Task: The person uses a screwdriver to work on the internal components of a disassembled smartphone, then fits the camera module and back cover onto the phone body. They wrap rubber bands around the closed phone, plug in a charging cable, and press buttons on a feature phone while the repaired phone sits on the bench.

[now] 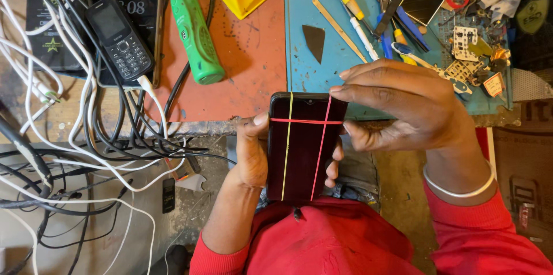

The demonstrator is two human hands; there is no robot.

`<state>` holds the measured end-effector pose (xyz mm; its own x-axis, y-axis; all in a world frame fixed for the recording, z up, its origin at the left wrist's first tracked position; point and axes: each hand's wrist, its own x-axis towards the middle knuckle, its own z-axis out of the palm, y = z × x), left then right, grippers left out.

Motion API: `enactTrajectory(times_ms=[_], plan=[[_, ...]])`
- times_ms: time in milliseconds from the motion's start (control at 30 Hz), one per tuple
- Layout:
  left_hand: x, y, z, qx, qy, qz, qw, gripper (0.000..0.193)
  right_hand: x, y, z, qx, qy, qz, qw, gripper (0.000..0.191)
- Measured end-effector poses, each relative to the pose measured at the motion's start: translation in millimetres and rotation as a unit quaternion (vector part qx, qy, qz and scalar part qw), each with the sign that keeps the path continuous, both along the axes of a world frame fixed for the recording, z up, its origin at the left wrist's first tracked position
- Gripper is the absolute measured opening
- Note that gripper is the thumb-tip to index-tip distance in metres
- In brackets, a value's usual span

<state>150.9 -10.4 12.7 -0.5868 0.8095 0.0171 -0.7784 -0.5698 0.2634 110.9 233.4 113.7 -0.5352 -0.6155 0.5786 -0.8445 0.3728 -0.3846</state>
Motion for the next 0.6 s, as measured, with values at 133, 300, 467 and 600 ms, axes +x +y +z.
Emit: enactTrajectory(times_ms=[133,300,467,600], plan=[[-5.4,4.3,-1.5,0.024,-0.032,-0.033,0.999,0.096,-4.2,2.3,-9.7,-0.025,0.007,-0.008,1.000,0.030],[-6.2,7.4,-1.1,0.050,-0.027,-0.029,0.998,0.096,-1.7,7.8,-19.1,-0.045,-0.009,-0.015,0.999,0.030],[-7.5,7.9,-5.7,0.066,-0.034,-0.044,0.996,0.098,0.0,4.8,-25.3,-0.059,-0.027,-0.028,0.998,0.031],[-3.2,6.8,-8.3,0.045,-0.024,-0.019,0.999,0.096,1.6,4.2,-27.6,-0.063,-0.020,-0.023,0.998,0.032]])
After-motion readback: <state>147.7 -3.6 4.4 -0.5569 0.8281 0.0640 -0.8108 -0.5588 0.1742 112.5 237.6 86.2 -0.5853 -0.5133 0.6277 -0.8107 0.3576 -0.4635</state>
